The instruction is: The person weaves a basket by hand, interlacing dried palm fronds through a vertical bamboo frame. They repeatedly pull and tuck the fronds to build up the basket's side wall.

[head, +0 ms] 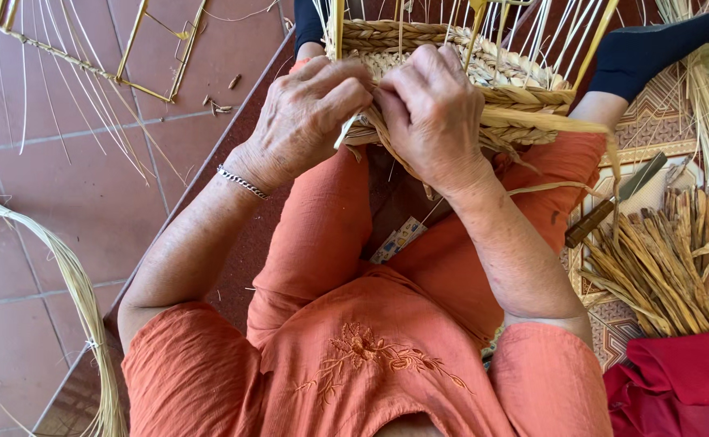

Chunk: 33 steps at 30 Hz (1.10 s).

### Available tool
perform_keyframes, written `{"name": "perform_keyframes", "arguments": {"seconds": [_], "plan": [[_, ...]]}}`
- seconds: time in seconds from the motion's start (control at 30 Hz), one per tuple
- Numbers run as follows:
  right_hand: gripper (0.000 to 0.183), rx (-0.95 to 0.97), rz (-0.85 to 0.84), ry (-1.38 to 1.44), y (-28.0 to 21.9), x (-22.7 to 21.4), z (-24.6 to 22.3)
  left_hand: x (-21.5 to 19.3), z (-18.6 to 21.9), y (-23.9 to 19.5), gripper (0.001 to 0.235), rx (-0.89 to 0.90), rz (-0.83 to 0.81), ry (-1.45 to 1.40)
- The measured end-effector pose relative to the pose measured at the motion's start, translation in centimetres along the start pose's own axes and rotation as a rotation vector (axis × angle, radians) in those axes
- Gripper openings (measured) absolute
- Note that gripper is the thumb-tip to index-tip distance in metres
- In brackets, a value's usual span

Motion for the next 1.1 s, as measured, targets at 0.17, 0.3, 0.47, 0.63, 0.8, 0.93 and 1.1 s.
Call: {"name": "perform_keyframes", "arguments": {"seconds": [0.17, 0.3, 0.47, 0.63, 0.8, 0.93, 1.1], "plan": [[0.013, -0.092, 0.072, -0.125, 0.0, -0.3, -0.5, 1.9, -3.1, 0.1, 0.022, -0.236, 0.044, -0.14], [0.025, -0.067, 0.147, -0.171, -2.4, -3.1, 0.0, 4.0, -4.1, 1.4, 0.032, -0.29, 0.02, -0.057], [0.035, -0.022, -0.12, -0.041, -5.2, -2.1, -0.3, 7.4, -4.8, 3.9, 0.013, -0.381, -0.348, 0.243], [0.023, 0.326, -0.289, 0.386, -4.9, -3.7, 2.9, 8.8, -6.6, 4.9, 0.016, -0.599, -0.575, 0.125], [0.014, 0.033, -0.118, -0.038, -2.2, -7.1, 3.6, 5.1, -3.8, 4.9, 0.039, -0.184, -0.21, -0.27], [0.013, -0.332, 0.143, -0.335, -1.0, -5.9, 1.5, 5.5, -4.0, 2.9, 0.061, -0.378, -0.521, -0.296], [0.005, -0.247, -0.073, -0.429, 1.7, -4.9, 3.5, 5.3, -3.0, 3.2, 0.049, -0.407, -0.485, -0.189]]}}
Point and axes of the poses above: each hand's wrist, its own y-axis towards the middle knuckle, its own x-axis out of the palm, z = x × y, the point moved 7 cm from there along y, towards the middle knuckle, and after that the axes turned 5 degrees about -y, right-handed, at the moved point
